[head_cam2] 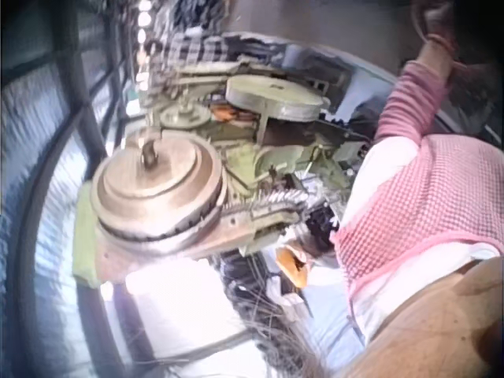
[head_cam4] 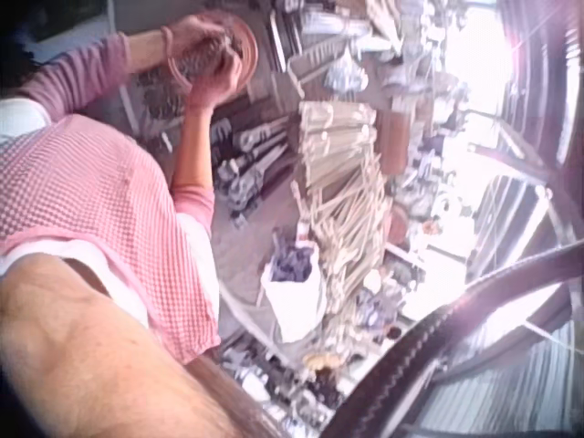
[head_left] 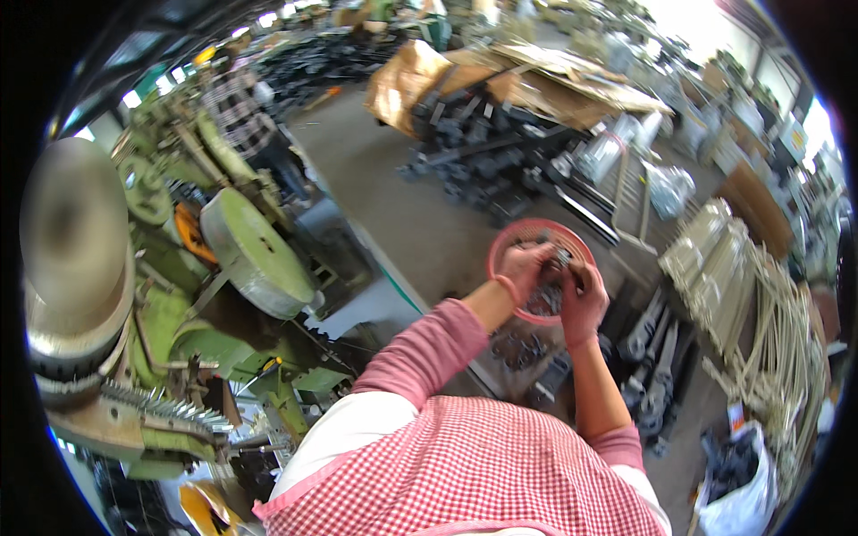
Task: The person repeatedly picks small black plastic components from a red basket, inserts them into a larger black plastic housing, and places the assembled units into a blue crate. The person also uses a metal rod to adjust or clear a nearby machine during the process.
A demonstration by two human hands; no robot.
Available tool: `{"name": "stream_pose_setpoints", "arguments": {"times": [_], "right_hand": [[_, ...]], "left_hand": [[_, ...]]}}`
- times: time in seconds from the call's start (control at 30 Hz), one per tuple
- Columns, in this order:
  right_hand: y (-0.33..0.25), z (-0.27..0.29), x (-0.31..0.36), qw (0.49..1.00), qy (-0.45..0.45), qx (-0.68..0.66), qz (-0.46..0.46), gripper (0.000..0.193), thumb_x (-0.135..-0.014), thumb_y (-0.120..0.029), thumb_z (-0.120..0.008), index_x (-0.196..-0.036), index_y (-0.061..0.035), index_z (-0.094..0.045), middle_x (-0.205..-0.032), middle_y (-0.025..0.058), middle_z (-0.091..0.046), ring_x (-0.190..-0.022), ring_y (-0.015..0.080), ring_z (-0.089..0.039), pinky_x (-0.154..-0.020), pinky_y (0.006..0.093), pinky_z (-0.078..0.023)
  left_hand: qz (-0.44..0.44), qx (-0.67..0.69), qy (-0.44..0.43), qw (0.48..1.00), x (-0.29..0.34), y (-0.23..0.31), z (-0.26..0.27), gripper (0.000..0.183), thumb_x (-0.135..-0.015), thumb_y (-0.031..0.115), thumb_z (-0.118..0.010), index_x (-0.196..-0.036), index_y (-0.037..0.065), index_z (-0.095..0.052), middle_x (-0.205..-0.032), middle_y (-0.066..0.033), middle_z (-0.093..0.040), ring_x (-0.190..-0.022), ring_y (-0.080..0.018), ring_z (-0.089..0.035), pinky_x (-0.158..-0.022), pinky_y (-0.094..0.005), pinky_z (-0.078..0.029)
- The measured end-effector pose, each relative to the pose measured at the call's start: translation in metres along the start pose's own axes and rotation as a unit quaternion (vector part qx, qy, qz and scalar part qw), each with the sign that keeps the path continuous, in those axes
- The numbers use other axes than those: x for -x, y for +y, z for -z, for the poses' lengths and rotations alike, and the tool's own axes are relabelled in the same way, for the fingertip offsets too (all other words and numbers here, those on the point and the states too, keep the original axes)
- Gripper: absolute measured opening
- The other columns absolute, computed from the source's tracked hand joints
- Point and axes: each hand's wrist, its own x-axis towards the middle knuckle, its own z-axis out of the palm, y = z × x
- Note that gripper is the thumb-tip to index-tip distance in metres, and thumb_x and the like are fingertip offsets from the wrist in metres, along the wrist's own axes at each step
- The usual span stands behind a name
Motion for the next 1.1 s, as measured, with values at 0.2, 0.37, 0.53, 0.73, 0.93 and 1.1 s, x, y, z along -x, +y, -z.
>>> {"name": "stream_pose_setpoints", "arguments": {"times": [0.2, 0.37, 0.53, 0.73, 0.93, 1.1], "right_hand": [[0.016, 0.009, -0.011, 0.998, 0.034, -0.054, -0.006, 0.015, -0.088, 0.001, -0.064, -0.103, -0.0011, -0.068, -0.094, 0.0062, -0.069, -0.081, 0.0177, -0.067, -0.07, 0.0279, -0.053], [0.011, 0.012, -0.025, 0.931, -0.006, -0.282, -0.231, 0.016, -0.094, -0.005, -0.064, -0.108, 0.0025, -0.068, -0.086, 0.0013, -0.066, -0.07, 0.0071, -0.057, -0.063, 0.0211, -0.046], [-0.036, 0.017, -0.017, 0.926, -0.051, -0.336, -0.161, 0.021, -0.093, 0.0, -0.062, -0.113, 0.0032, -0.065, -0.097, 0.0059, -0.069, -0.081, 0.0109, -0.066, -0.069, 0.0248, -0.055], [-0.089, 0.028, 0.0, 0.923, -0.143, -0.318, -0.163, 0.022, -0.092, 0.0, -0.064, -0.113, 0.0056, -0.064, -0.1, 0.0056, -0.068, -0.085, 0.0084, -0.065, -0.072, 0.0235, -0.056], [-0.099, 0.034, 0.062, 0.914, -0.092, -0.303, -0.254, 0.022, -0.089, -0.007, -0.069, -0.108, 0.0034, -0.064, -0.09, 0.0037, -0.068, -0.08, 0.0077, -0.062, -0.067, 0.0231, -0.051], [-0.091, 0.06, 0.126, 0.969, -0.083, -0.063, -0.226, 0.041, -0.078, -0.015, -0.078, -0.111, 0.0047, -0.062, -0.097, 0.0074, -0.065, -0.085, 0.0128, -0.063, -0.076, 0.0277, -0.053]], "left_hand": [[-0.018, -0.19, 0.14, 0.972, -0.059, -0.009, 0.011, 0.021, -0.097, 0.024, -0.061, -0.087, 0.008, -0.069, -0.073, -0.0014, -0.063, -0.064, -0.012, -0.061, -0.056, -0.0252, -0.05], [-0.053, -0.245, -0.004, 0.968, -0.034, 0.018, 0.007, 0.023, -0.102, 0.02, -0.051, -0.103, 0.002, -0.065, -0.079, -0.0032, -0.063, -0.066, -0.0116, -0.059, -0.062, -0.0262, -0.052], [-0.115, -0.187, -0.104, 0.97, 0.055, 0.04, -0.024, 0.017, -0.102, 0.011, -0.05, -0.114, 0.002, -0.059, -0.083, -0.0029, -0.063, -0.067, -0.0091, -0.059, -0.061, -0.0241, -0.05], [-0.07, -0.21, -0.13, 0.966, 0.117, 0.068, -0.021, 0.012, -0.102, 0.01, -0.051, -0.112, 0.005, -0.056, -0.087, -0.003, -0.063, -0.071, -0.0086, -0.059, -0.061, -0.0242, -0.05], [-0.006, -0.2, -0.155, 0.967, 0.149, 0.04, 0.008, 0.008, -0.102, 0.013, -0.051, -0.105, 0.007, -0.056, -0.085, -0.0029, -0.064, -0.066, -0.0095, -0.059, -0.057, -0.0233, -0.049], [0.097, -0.203, -0.152, 0.962, 0.16, -0.021, 0.016, 0.015, -0.1, 0.011, -0.053, -0.114, 0.005, -0.051, -0.089, -0.0058, -0.062, -0.069, -0.0125, -0.062, -0.056, -0.0261, -0.052]]}}
